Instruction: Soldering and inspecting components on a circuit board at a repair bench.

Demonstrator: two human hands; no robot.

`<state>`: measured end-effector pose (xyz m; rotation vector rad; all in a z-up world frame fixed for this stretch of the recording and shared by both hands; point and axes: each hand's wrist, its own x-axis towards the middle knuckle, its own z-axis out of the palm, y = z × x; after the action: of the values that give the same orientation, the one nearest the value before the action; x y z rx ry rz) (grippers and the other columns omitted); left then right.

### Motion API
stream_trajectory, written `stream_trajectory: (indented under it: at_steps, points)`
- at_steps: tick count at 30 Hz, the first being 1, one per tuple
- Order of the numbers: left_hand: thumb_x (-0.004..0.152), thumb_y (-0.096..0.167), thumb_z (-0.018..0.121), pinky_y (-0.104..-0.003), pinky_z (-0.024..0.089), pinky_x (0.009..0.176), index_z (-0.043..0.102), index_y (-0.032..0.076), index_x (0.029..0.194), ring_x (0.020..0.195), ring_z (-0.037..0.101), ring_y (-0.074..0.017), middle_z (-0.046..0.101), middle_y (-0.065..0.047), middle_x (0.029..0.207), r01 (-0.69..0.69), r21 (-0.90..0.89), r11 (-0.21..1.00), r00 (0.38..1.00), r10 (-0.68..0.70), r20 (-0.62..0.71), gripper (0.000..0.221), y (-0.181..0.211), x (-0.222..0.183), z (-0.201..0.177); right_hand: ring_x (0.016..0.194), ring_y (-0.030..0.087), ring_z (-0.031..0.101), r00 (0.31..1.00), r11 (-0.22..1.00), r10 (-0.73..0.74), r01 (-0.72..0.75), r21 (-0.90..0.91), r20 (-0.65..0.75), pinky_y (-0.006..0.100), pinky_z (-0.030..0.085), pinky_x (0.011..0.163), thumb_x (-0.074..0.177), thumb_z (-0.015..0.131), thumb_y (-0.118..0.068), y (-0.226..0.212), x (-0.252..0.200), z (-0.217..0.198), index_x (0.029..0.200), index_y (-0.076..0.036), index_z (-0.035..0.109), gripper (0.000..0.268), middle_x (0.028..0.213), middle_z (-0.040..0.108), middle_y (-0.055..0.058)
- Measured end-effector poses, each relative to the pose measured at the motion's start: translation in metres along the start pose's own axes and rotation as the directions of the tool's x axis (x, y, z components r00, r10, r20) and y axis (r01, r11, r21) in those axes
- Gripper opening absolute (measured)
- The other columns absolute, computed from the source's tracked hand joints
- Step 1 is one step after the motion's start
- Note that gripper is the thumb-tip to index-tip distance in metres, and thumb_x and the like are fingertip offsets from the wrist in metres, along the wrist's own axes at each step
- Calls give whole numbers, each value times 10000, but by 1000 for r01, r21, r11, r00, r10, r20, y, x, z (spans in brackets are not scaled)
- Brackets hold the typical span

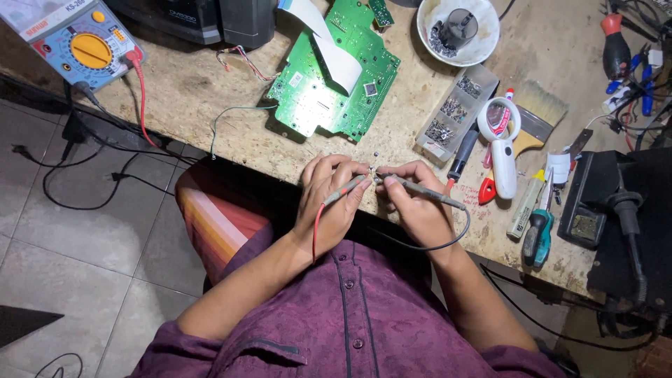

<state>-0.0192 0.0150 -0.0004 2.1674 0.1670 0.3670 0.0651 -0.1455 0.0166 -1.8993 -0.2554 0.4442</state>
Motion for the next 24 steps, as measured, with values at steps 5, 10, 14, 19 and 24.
stream_trajectory:
  at_steps: [5, 10, 14, 19, 24]
  points:
    - [1079, 340, 539, -556, 239, 1202, 563, 161, 1144, 1274, 569, -271, 774, -70, 1117, 4, -14, 1000, 1000, -4, 13, 192, 5, 0, 2, 703, 141, 727, 998, 987, -55, 56, -150, 5, 279, 579, 560, 922, 703, -114, -19, -8, -4, 1085, -41, 741, 183, 822, 795, 122]
    - [1076, 340, 549, -541, 239, 1207, 563, 177, 1143, 1255, 569, -251, 768, -40, 1178, -13, -16, 1000, 1000, 13, -8, 177, -2, -2, 7, 721, 155, 713, 998, 991, -69, 69, -119, 4, 285, 560, 564, 912, 683, -84, -19, -11, -2, 1075, -19, 725, 180, 915, 801, 155]
    - [1075, 339, 550, -540, 251, 1202, 567, 178, 1145, 1233, 580, -248, 767, -25, 1196, -31, -23, 999, 999, 31, -26, 177, -5, -3, 8, 734, 150, 701, 993, 986, -115, 115, -124, 4, 275, 554, 584, 921, 683, -87, -13, -9, -2, 1074, -15, 718, 172, 960, 802, 161]
    - [1074, 361, 548, -533, 247, 1203, 576, 184, 1154, 1232, 582, -235, 760, -8, 1218, -60, -24, 998, 998, 59, -16, 196, -9, -2, 6, 826, 222, 759, 988, 982, -155, 154, -109, 5, 340, 578, 624, 914, 699, -67, -10, -11, 0, 1046, 21, 699, 159, 1065, 792, 211]
    - [1071, 366, 544, -528, 263, 1194, 596, 186, 1169, 1221, 593, -235, 770, -7, 1152, -95, -23, 995, 995, 95, 9, 211, -11, -1, 2, 924, 302, 778, 964, 954, -258, 265, -138, 63, 371, 607, 701, 915, 701, -57, -4, -6, -3, 1030, 36, 683, 149, 1104, 781, 213]
